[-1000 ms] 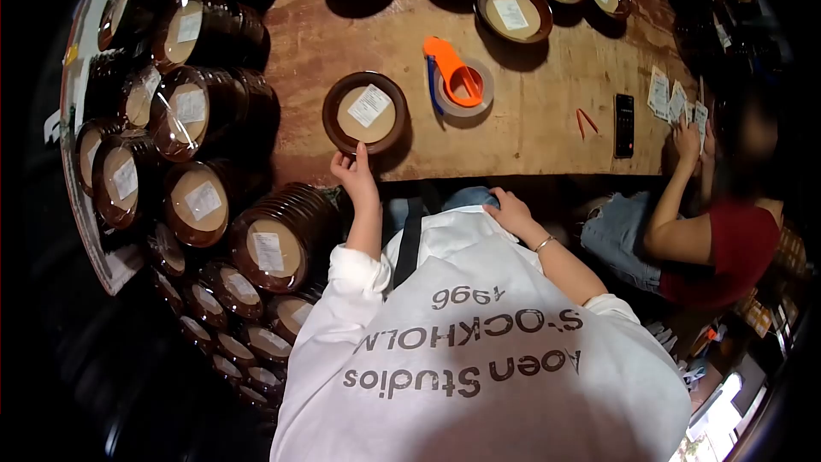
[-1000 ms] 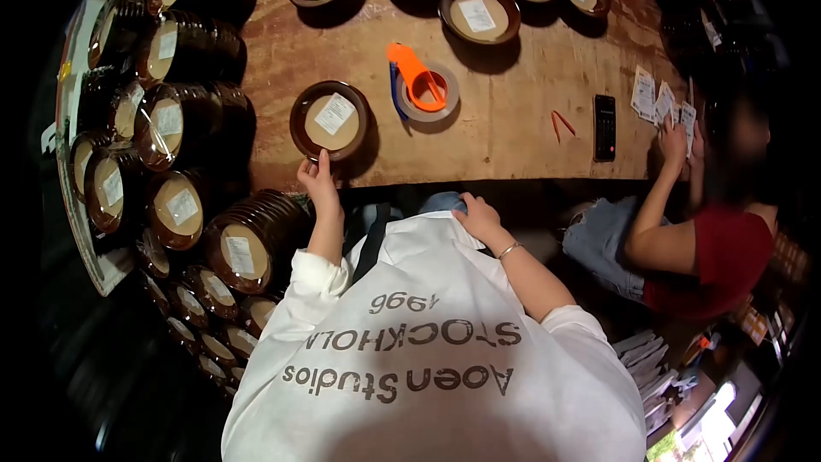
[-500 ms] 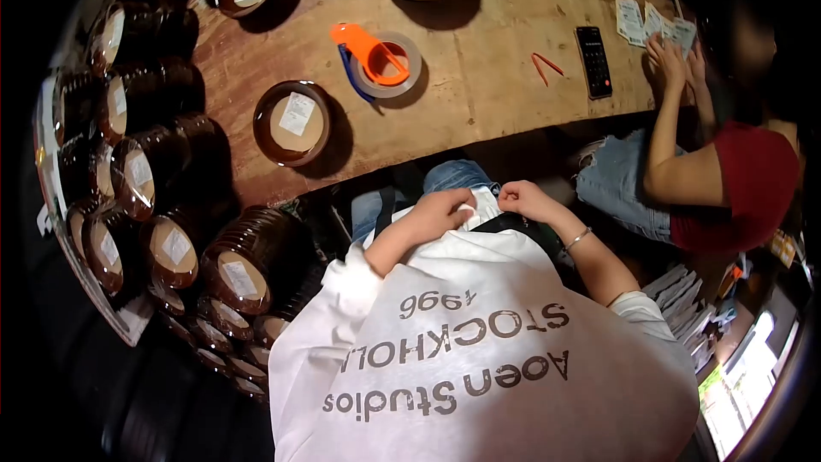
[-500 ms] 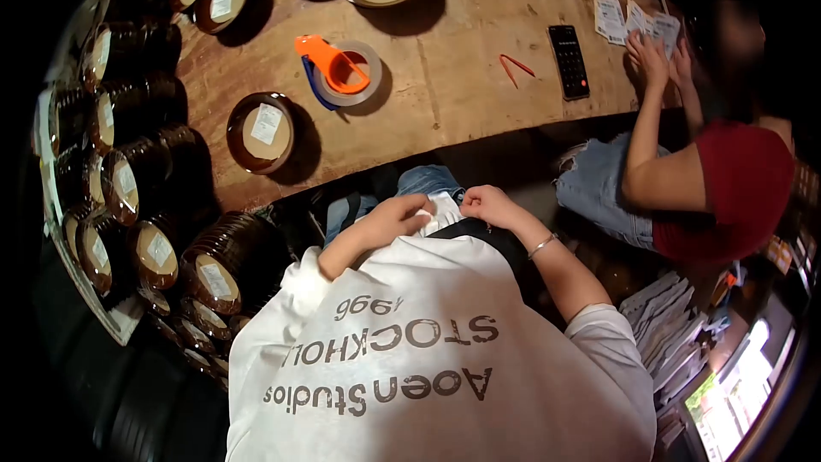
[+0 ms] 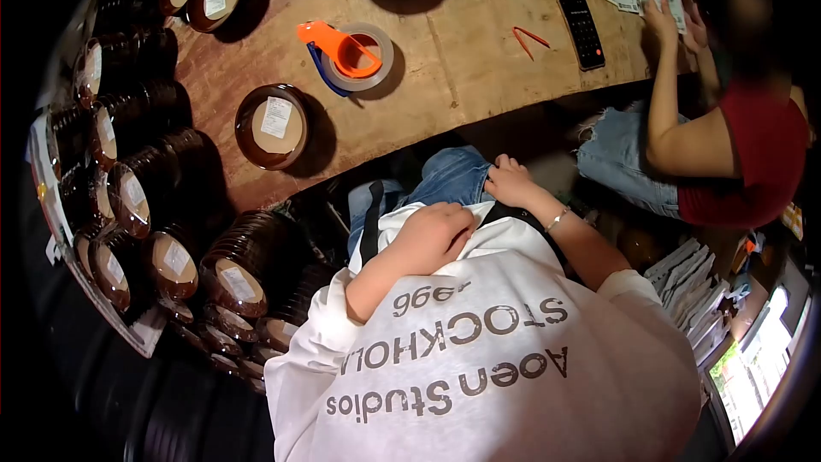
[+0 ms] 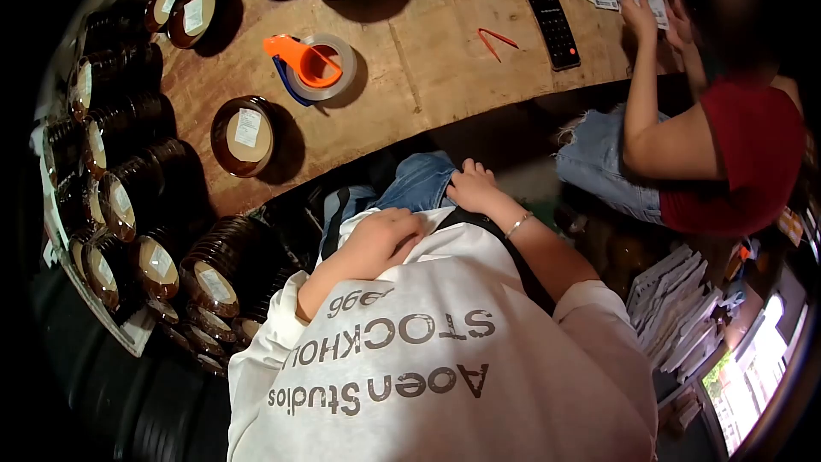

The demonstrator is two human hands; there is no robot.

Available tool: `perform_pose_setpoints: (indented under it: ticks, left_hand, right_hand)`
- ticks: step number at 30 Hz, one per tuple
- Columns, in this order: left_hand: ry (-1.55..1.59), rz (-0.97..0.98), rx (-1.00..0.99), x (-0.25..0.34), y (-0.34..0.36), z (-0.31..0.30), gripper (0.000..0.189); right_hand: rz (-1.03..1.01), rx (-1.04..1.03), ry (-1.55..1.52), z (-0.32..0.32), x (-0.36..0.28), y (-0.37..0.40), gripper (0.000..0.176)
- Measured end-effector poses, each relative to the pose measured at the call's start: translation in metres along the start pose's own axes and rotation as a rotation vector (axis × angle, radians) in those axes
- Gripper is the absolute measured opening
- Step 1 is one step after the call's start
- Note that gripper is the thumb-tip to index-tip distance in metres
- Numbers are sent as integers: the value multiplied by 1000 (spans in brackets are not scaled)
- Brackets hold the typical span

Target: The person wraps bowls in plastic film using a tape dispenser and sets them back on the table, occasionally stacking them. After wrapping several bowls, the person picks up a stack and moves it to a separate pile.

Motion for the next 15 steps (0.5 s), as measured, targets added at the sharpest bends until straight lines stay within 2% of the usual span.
perform_pose_setpoints:
  ticks: [2,5,7,8,10,15]
  left_hand:
    - [-20,8,11,-2,-2,3,9]
    - [-9,4,11,-3,-3,3,7]
    - [16,-10,6,-4,-2,2,7]
    - [31,-7,1,-3,-1,2,6]
    - [48,-7,2,-3,0,-1,5]
    - [38,-4,18,-4,4,-8,6]
  right_hand:
    - [19,30,-20,25,-1,-19,25]
    - [69,95,-80,28,-1,-26,27]
    - [-34,196,-443,16,-2,-21,21]
    - [-40,193,-441,12,4,-19,21]
    - [-386,188,-395,-26,-15,0,18]
    - [-415,103,-476,-68,-27,23,19]
Point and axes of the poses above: each hand's wrist, its own y-axis away from the middle knuckle, its own z-axis out of the palm, x = y × z, the point moved 7 cm from there along -y, towards the middle knuckle, and after that the axes turned 12 degrees about x, right-handed, at the moved point
